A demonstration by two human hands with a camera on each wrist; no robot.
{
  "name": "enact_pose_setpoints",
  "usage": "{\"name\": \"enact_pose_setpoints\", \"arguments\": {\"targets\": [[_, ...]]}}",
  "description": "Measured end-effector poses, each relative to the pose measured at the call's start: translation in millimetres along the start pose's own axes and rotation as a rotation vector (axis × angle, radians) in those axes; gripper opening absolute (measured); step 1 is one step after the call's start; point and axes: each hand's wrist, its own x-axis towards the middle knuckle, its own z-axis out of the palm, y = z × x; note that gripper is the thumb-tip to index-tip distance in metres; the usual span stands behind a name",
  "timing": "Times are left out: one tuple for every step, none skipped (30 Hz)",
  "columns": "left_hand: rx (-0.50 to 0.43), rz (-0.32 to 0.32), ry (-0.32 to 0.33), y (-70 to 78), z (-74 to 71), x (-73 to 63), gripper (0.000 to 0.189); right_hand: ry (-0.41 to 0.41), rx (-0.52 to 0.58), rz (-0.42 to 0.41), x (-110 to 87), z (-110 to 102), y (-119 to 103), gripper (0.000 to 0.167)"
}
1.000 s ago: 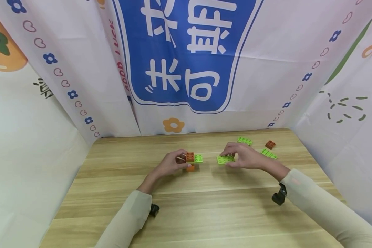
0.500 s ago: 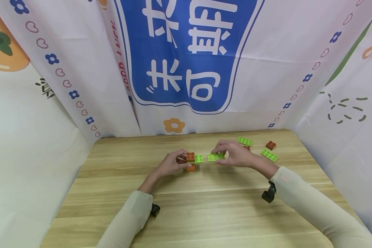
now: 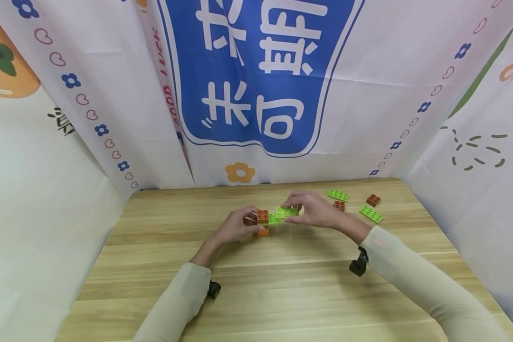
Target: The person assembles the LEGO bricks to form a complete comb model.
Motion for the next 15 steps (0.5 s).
{"name": "enact_pose_setpoints", "arguments": {"targets": [[0.001, 0.000, 0.001, 0.0, 0.0, 0.0, 0.031, 0.002, 0.006, -0.002, 1.6, 1, 0, 0.035], [0.002, -0.003, 0.002, -0.1, -0.1, 0.1, 0.031, 0.005, 0.011, -0.004, 3.0, 2, 0, 0.036], [0.005, -0.003, 0.003, -0.2, 0.0, 0.1, 0.030, 0.007, 0.015, -0.004, 4.5, 4, 0, 0.036], [0.006, -0.003, 0.005, -0.3, 0.0, 0.1, 0.030, 0.009, 0.019, -0.003, 5.9, 5, -1, 0.036], [0.007, -0.005, 0.004, -0.4, 0.1, 0.2, 0.030, 0.010, 0.026, -0.001, 7.5, 6, -1, 0.036], [0.007, -0.008, 0.004, -0.5, 0.1, 0.2, 0.030, 0.011, 0.029, -0.001, 8.9, 8, -1, 0.036], [0.006, -0.007, 0.005, -0.5, 0.2, 0.2, 0.030, 0.012, 0.029, -0.001, 10.3, 9, -2, 0.035], [0.003, -0.011, 0.003, -0.4, 0.2, 0.1, 0.030, 0.015, 0.025, -0.002, 11.6, 10, -2, 0.035], [0.000, -0.012, 0.002, -0.5, 0.2, 0.1, 0.030, 0.017, 0.021, -0.005, 12.9, 12, -2, 0.035], [-0.004, -0.017, 0.001, -0.4, 0.2, 0.0, 0.030, 0.018, 0.024, -0.006, 14.4, 13, -3, 0.035], [-0.004, -0.016, 0.001, -0.3, 0.2, 0.0, 0.030, 0.019, 0.024, -0.008, 15.7, 14, -3, 0.035], [-0.004, -0.011, 0.002, -0.4, 0.3, 0.0, 0.030, 0.021, 0.023, -0.011, 16.8, 15, -4, 0.035], [-0.005, -0.009, 0.002, -0.4, 0.4, 0.0, 0.030, 0.022, 0.025, -0.012, 17.9, 16, -5, 0.034], [-0.004, -0.005, 0.003, -0.5, 0.5, 0.0, 0.030, 0.022, 0.024, -0.013, 19.0, 17, -5, 0.034], [-0.002, -0.001, 0.003, -0.6, 0.6, 0.1, 0.029, 0.021, 0.027, -0.012, 20.0, 18, -6, 0.034]]}}
